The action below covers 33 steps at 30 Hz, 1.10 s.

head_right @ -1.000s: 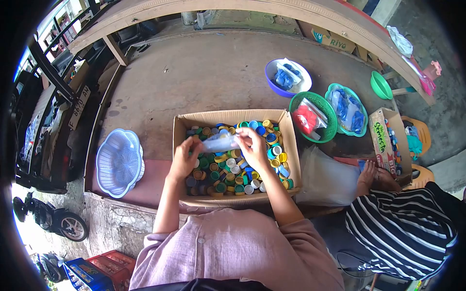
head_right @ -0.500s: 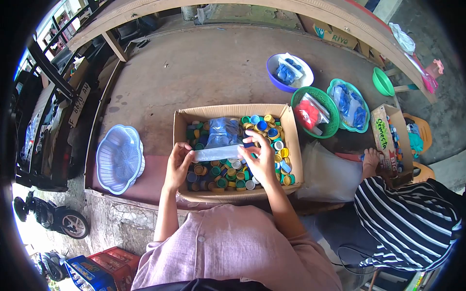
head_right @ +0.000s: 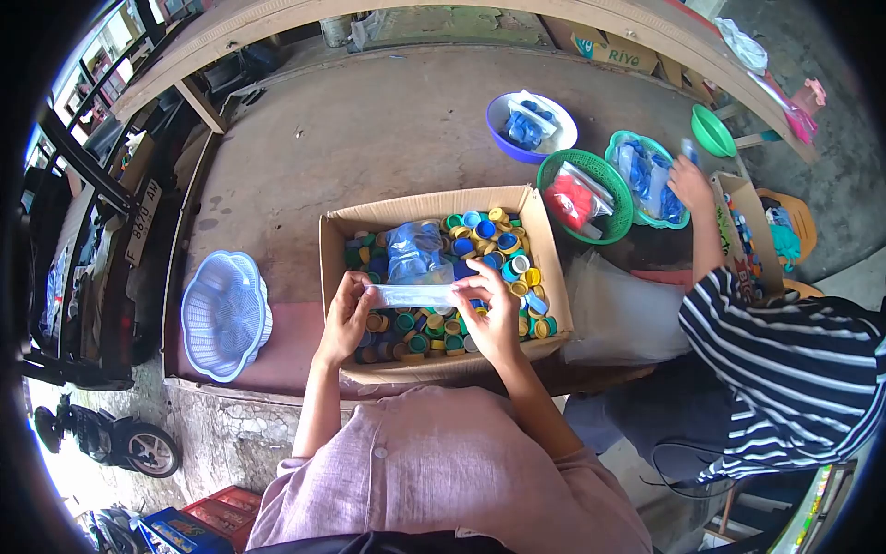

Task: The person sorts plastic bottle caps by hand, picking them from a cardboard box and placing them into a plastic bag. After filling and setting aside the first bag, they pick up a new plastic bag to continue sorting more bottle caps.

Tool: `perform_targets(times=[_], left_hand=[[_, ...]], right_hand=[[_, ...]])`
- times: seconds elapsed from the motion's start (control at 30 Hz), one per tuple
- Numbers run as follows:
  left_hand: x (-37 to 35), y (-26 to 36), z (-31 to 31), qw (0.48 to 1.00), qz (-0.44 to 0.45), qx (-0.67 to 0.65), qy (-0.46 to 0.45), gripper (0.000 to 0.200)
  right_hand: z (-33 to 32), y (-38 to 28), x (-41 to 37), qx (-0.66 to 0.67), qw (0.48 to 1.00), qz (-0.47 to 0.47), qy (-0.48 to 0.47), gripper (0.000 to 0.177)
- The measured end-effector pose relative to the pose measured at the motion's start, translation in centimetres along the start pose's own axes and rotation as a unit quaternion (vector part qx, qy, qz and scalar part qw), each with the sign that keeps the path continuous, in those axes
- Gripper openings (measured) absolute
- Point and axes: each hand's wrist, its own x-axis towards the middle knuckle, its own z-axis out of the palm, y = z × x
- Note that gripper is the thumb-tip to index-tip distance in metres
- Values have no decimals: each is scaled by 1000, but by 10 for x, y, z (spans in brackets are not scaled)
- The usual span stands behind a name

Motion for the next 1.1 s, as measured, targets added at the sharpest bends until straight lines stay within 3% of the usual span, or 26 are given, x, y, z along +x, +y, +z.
perform_targets(times=[0.23,0.37,0.47,0.57,0.83,1.1], left_hand=[[-4,11,-8,998,-57,13,-22,17],[-6,16,-8,996,-67,-53,16,23],[-7,16,-6,991,-38,-119,51,27],[-9,5,-11,993,-23,-111,37,24],[-11,17,-18,991,-96,-90,-24,29],[-13,22,-15,993,-106,-49,-20,32]], right_hand=[[2,10,-2,-37,999,-33,1,40],[9,-2,-1,45,997,27,49,34],[7,1,2,-32,997,-74,18,14],[4,0,0,-74,995,-72,-15,12],[8,-4,3,-60,997,-53,2,10],[5,-8,2,-18,998,-28,-52,29]])
